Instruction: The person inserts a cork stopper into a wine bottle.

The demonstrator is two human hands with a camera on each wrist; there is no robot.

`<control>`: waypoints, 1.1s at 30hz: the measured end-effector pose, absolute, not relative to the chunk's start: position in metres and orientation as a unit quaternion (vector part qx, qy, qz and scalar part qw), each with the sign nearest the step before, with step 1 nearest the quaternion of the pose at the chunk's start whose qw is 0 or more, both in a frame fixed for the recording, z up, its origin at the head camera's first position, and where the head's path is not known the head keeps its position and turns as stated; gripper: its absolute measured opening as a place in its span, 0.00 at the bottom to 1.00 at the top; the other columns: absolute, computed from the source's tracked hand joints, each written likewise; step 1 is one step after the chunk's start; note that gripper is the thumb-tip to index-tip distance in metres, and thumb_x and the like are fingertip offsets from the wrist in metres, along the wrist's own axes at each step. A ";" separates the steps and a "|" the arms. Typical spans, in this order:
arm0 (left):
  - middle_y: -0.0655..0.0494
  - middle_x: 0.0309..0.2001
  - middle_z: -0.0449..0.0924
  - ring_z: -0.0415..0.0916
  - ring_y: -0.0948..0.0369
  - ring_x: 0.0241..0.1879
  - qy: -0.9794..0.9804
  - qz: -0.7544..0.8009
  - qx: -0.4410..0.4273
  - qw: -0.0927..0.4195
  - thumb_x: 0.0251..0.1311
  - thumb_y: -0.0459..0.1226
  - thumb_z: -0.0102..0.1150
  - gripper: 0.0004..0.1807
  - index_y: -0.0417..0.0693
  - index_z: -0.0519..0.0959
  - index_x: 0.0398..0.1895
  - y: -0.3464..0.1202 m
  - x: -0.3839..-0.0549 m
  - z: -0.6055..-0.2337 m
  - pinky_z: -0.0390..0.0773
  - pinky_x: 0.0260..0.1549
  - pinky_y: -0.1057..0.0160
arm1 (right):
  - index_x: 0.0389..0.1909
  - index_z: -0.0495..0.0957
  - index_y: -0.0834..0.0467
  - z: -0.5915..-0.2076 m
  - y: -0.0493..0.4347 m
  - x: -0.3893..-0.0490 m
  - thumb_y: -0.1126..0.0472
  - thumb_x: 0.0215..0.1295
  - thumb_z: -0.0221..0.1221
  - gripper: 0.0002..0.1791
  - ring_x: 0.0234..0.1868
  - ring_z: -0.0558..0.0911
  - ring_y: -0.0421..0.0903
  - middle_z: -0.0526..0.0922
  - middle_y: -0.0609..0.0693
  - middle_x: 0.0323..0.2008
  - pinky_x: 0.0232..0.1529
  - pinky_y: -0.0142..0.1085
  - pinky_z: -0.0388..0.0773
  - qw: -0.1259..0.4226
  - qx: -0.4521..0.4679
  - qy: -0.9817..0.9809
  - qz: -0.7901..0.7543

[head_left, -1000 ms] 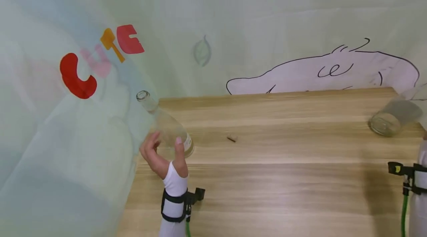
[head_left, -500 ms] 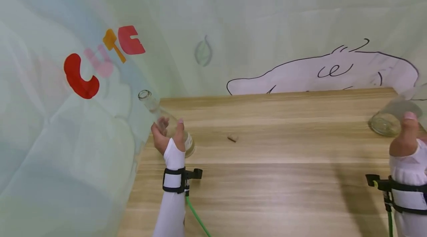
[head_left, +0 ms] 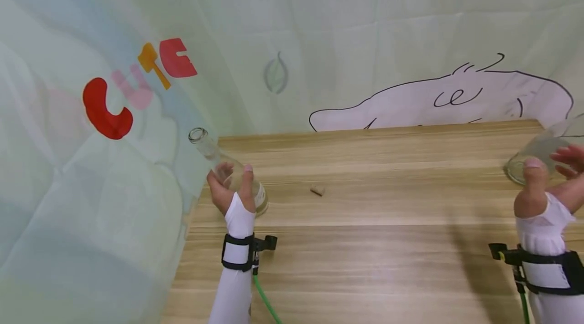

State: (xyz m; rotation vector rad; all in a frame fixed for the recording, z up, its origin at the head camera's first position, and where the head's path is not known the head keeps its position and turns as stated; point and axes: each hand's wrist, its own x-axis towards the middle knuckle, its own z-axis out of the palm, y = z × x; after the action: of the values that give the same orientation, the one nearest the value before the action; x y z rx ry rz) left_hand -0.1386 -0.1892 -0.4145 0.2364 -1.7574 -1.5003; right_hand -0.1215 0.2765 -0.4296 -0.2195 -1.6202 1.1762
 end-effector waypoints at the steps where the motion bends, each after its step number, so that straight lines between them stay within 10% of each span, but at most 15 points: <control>1: 0.32 0.48 0.75 0.71 0.43 0.53 -0.695 -0.597 0.084 0.392 0.54 0.28 0.68 0.25 0.24 0.70 0.52 -0.186 -0.136 -0.412 0.65 0.58 0.42 | 0.55 0.70 0.61 -0.429 0.275 -0.121 0.55 0.50 0.58 0.29 0.53 0.71 0.39 0.72 0.42 0.51 0.58 0.36 0.55 0.532 -0.088 -0.683 0.493; 18: 0.57 0.48 0.80 0.76 0.56 0.50 -0.784 -0.577 -0.094 0.210 0.52 0.41 0.74 0.25 0.48 0.75 0.52 -0.100 -0.093 -0.439 0.75 0.48 0.47 | 0.59 0.70 0.63 -0.418 0.223 -0.116 0.67 0.55 0.58 0.27 0.51 0.70 0.38 0.71 0.37 0.47 0.56 0.37 0.58 0.447 -0.033 -0.721 0.528; 33: 0.55 0.46 0.78 0.78 0.60 0.44 -0.773 -0.545 -0.225 0.235 0.52 0.42 0.72 0.27 0.47 0.72 0.54 -0.051 -0.075 -0.467 0.79 0.41 0.59 | 0.60 0.70 0.64 -0.458 0.213 -0.129 0.70 0.54 0.62 0.29 0.54 0.70 0.39 0.73 0.37 0.49 0.54 0.37 0.59 0.389 0.005 -0.748 0.538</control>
State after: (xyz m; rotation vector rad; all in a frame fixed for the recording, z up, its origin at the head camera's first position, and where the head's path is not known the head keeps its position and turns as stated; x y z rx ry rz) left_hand -0.0748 -0.0511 -0.4670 -0.6173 -2.1194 -1.4956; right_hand -0.1286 0.2133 -0.4581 0.0137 -1.9025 1.3677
